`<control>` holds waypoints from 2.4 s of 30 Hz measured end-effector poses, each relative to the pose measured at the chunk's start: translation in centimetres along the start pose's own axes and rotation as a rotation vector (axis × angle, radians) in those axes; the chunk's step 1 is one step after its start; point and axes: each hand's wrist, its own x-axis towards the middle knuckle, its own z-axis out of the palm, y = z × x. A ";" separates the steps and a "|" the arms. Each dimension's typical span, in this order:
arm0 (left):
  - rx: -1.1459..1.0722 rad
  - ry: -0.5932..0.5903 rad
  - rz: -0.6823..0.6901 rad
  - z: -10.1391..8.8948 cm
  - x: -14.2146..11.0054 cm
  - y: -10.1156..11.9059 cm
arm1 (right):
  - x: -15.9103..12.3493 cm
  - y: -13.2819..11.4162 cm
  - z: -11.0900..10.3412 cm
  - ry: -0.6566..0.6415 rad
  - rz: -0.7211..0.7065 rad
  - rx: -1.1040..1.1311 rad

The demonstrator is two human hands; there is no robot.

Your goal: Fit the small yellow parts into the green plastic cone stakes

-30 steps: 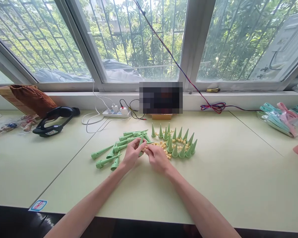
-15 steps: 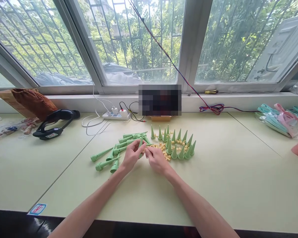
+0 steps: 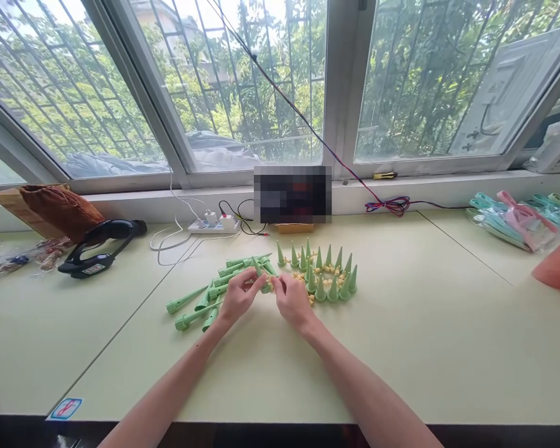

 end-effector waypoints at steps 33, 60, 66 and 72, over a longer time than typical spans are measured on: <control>0.353 0.008 0.241 5.6 9.6 2.4 | -0.9 -0.2 1.4 -0.271 -0.194 -0.212; 0.404 -0.006 0.239 4.3 8.9 3.5 | -1.0 -0.6 0.9 -0.291 -0.172 -0.221; 0.518 -0.003 0.217 0.3 5.8 3.2 | -0.9 -0.4 0.8 -0.265 -0.193 -0.237; 0.830 -0.188 0.086 -1.5 1.9 1.0 | -1.1 -0.3 0.4 -0.242 -0.210 -0.205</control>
